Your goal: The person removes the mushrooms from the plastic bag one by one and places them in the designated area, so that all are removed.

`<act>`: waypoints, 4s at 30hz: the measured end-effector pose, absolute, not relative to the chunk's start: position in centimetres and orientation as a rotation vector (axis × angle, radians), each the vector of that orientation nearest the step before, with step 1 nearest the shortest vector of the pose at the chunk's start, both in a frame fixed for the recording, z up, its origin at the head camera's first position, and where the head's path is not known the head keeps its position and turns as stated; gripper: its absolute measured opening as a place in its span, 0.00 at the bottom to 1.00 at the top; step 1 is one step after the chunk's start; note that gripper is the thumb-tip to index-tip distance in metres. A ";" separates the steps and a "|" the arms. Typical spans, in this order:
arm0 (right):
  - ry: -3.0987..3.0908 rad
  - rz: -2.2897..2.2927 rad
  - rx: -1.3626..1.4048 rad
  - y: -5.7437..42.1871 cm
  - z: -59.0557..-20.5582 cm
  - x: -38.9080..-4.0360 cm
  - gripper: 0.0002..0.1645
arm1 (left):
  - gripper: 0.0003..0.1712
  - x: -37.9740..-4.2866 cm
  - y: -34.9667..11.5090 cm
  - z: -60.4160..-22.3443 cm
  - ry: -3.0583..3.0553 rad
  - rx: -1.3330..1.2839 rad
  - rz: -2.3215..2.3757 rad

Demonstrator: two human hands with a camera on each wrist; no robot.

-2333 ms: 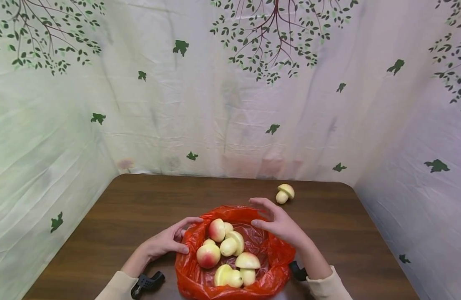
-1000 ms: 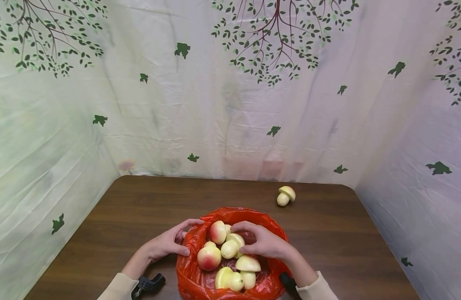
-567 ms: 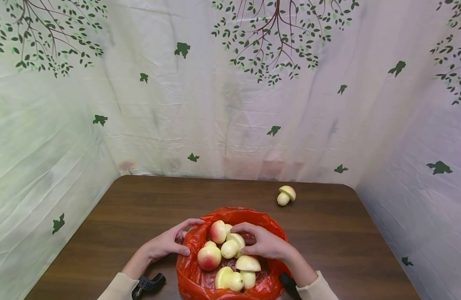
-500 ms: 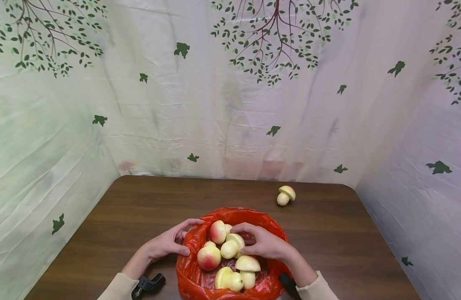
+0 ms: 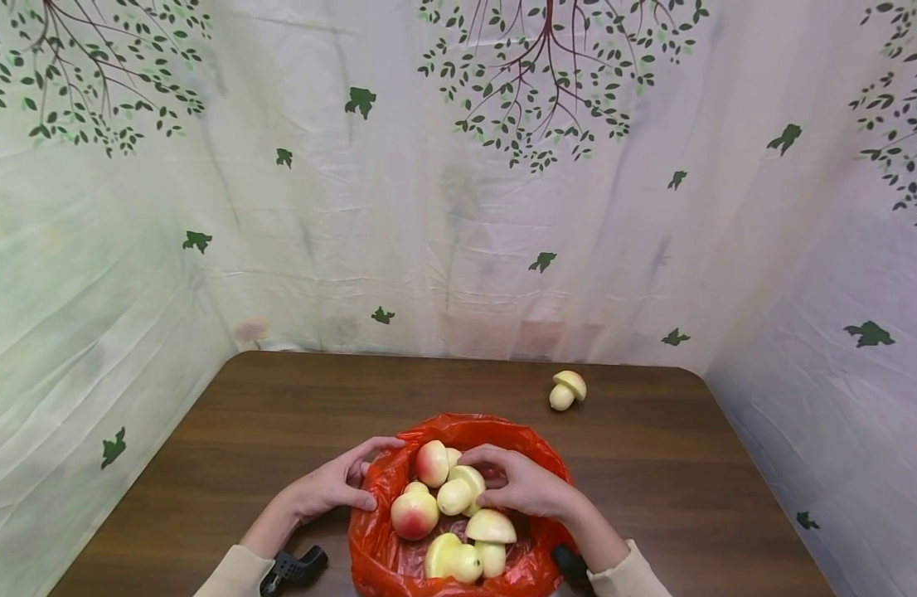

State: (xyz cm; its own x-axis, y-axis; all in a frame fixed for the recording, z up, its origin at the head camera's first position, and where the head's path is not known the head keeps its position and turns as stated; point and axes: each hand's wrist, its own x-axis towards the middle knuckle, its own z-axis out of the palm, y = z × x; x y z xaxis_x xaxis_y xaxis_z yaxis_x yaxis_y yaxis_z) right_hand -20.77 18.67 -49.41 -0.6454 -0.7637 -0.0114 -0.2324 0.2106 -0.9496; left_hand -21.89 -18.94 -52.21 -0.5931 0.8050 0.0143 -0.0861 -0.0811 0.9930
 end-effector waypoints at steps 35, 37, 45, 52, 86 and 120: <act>2.126 -1.704 -0.804 21.6 -45.3 -20.7 0.31 | 0.46 -21.9 -18.9 -52.3 1.556 0.804 1.739; 2.148 -1.717 -0.778 22.1 -45.2 -20.8 0.31 | 0.46 -21.9 -18.9 -52.3 1.559 0.804 1.737; 2.240 -1.801 -0.732 24.4 -44.9 -21.7 0.33 | 0.46 -22.0 -19.0 -52.2 1.557 0.801 1.738; 2.393 -1.821 -0.685 26.2 -45.1 -22.5 0.32 | 0.46 -21.9 -19.0 -52.3 1.569 0.795 1.735; 2.650 -1.742 -0.233 32.4 -46.3 -24.9 0.39 | 0.45 -21.6 -18.9 -52.1 1.563 0.774 1.754; 2.702 -1.610 0.008 35.8 -48.9 -27.3 0.43 | 0.45 -21.7 -19.0 -52.4 1.589 0.777 1.745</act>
